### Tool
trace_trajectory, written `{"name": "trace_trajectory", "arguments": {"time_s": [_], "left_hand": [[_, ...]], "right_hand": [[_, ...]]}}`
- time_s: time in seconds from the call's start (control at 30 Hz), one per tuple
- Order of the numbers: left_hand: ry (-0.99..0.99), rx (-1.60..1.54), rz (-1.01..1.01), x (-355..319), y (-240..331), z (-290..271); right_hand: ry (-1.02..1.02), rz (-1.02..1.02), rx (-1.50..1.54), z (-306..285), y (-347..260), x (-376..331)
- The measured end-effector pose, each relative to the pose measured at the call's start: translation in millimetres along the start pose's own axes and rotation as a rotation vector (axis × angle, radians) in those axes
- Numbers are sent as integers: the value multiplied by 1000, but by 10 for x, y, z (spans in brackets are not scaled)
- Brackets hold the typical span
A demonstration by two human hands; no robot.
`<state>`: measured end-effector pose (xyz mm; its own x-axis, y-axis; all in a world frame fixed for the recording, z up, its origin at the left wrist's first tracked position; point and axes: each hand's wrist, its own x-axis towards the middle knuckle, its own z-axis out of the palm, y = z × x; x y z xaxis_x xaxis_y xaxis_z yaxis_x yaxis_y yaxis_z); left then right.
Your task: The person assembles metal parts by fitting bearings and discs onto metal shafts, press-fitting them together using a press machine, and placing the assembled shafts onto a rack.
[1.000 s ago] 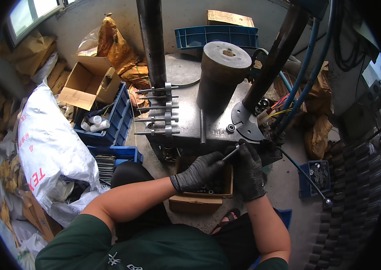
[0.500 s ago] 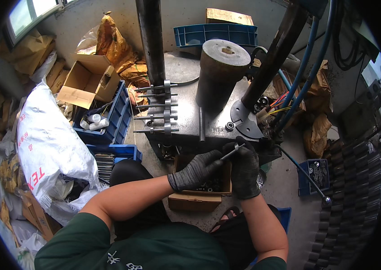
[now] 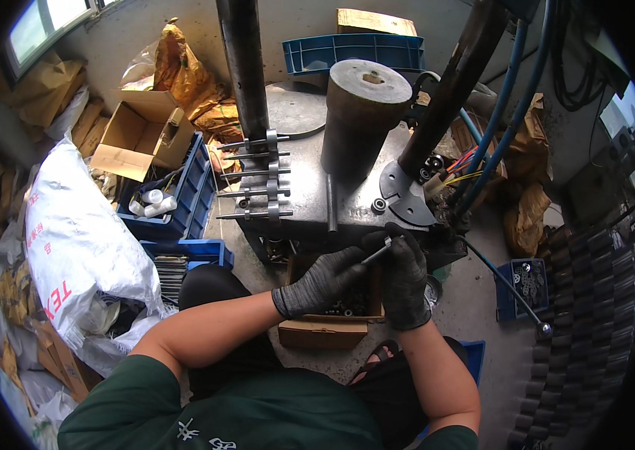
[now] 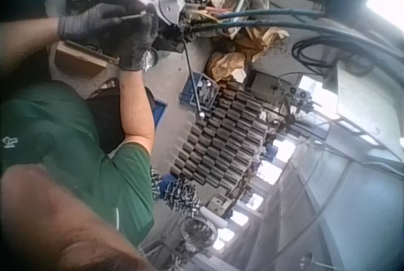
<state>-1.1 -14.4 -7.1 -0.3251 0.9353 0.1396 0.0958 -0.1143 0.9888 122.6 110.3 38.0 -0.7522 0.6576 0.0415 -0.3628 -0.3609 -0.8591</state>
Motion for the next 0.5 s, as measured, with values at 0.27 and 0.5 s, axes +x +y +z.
{"name": "trace_trajectory", "arguments": {"time_s": [0.27,0.5], "left_hand": [[43,-172,47,-2,137,-14],[-1,-21,-15,53,192,-47]], "right_hand": [[-60,-9,-263,108,207,-115],[-42,169,-97,32,126,-73]]}}
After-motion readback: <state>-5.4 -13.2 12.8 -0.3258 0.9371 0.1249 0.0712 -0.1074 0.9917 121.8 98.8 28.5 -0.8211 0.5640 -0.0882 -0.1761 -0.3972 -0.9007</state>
